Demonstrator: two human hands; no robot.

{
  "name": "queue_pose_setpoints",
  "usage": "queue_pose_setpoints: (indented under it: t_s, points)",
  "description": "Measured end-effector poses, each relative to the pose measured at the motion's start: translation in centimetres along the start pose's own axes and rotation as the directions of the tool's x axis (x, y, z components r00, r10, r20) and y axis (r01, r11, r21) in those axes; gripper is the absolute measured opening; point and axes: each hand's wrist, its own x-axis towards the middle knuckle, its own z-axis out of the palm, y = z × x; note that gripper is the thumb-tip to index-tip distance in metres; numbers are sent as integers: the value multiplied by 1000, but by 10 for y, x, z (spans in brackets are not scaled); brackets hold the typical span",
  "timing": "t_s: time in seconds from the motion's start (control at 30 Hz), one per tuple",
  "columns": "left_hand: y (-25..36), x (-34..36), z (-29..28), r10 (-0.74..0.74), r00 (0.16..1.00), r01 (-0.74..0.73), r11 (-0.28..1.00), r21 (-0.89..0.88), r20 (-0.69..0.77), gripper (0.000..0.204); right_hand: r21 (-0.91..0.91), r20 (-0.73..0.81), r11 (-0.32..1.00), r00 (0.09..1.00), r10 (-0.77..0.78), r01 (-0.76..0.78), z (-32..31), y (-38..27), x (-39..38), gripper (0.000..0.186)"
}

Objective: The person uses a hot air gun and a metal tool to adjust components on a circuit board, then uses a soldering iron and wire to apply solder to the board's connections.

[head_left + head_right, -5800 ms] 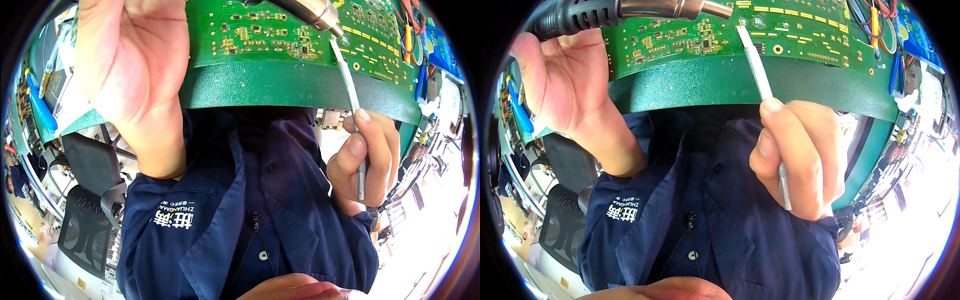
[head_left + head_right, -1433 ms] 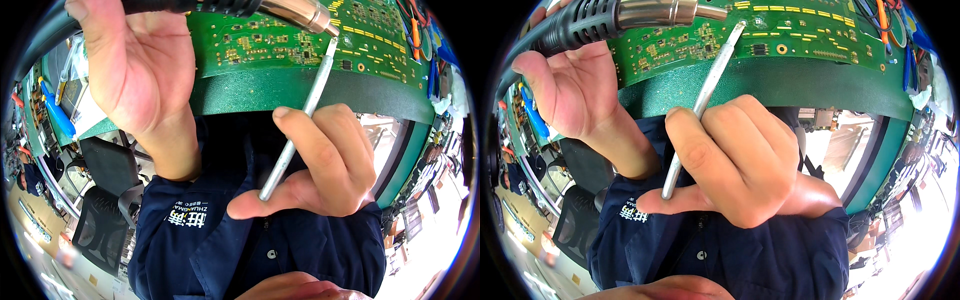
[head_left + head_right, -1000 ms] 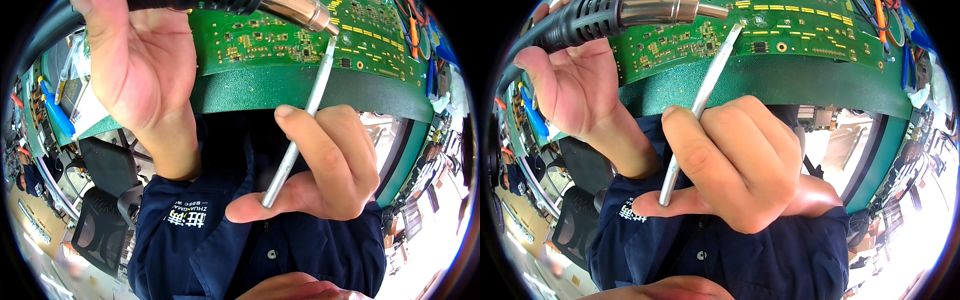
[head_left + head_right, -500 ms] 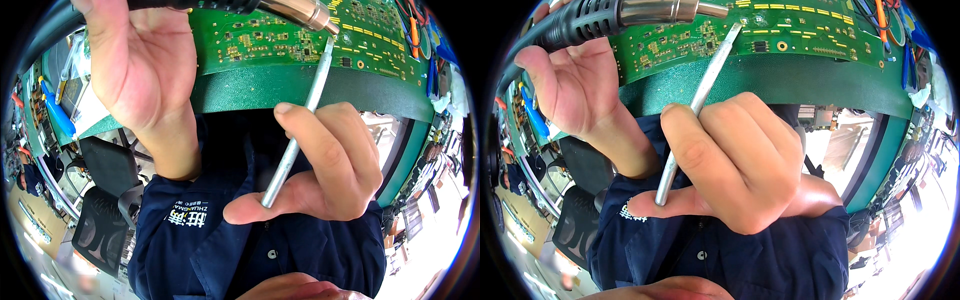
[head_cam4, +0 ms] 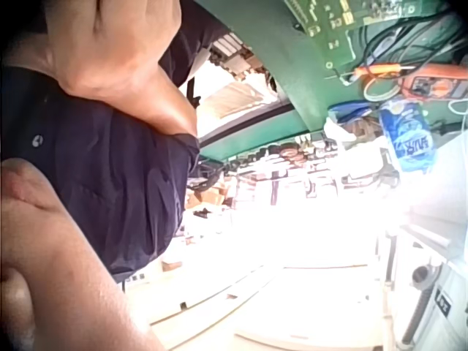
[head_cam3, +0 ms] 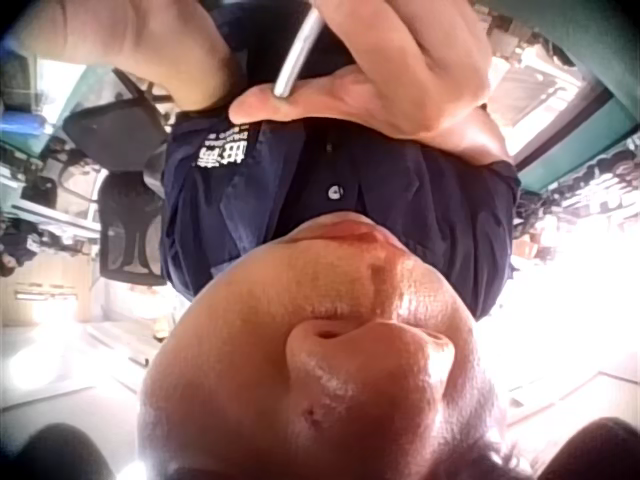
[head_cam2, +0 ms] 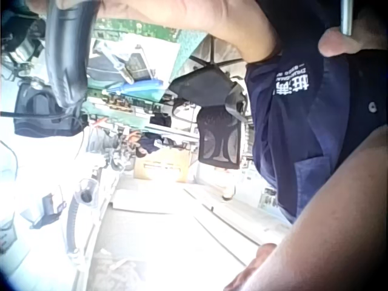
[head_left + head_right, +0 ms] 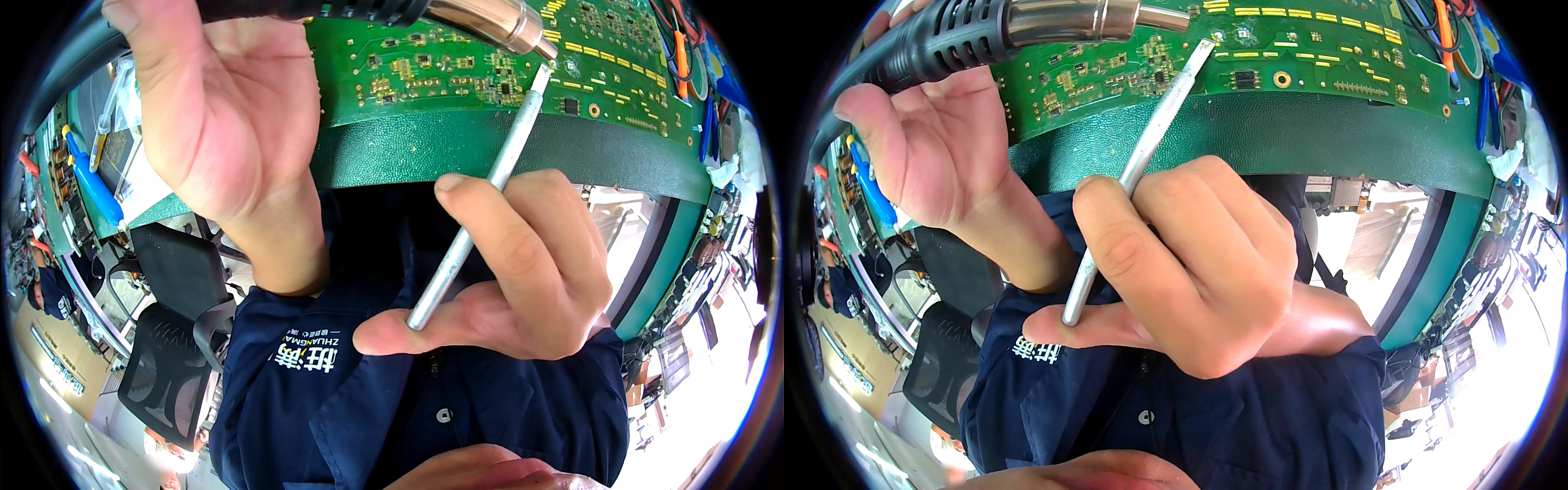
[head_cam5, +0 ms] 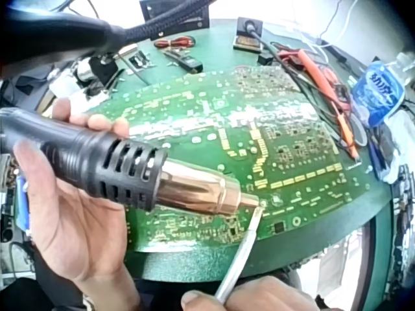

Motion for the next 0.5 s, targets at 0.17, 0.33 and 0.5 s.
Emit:
queue_pose_setpoints:
  t_s: [0.17, 0.33, 0.5]
  points:
    - [1, -1, -1, -11, 1000, 11, 1000, -7, 0, 51, -16, -69, 1000, 997, 24, -26, 7, -2, -2, 79]
    - [2, -1, -3, -15, 1000, 15, 1000, -11, -3, 51, -36, -62, 999, 998, 9, -11, 9, -1, 0, 74]
    - [4, -1, -3, -20, 1000, 20, 1000, -13, -6, 51, -75, -28, 997, 1000, 12, -14, 10, 0, -4, 70]
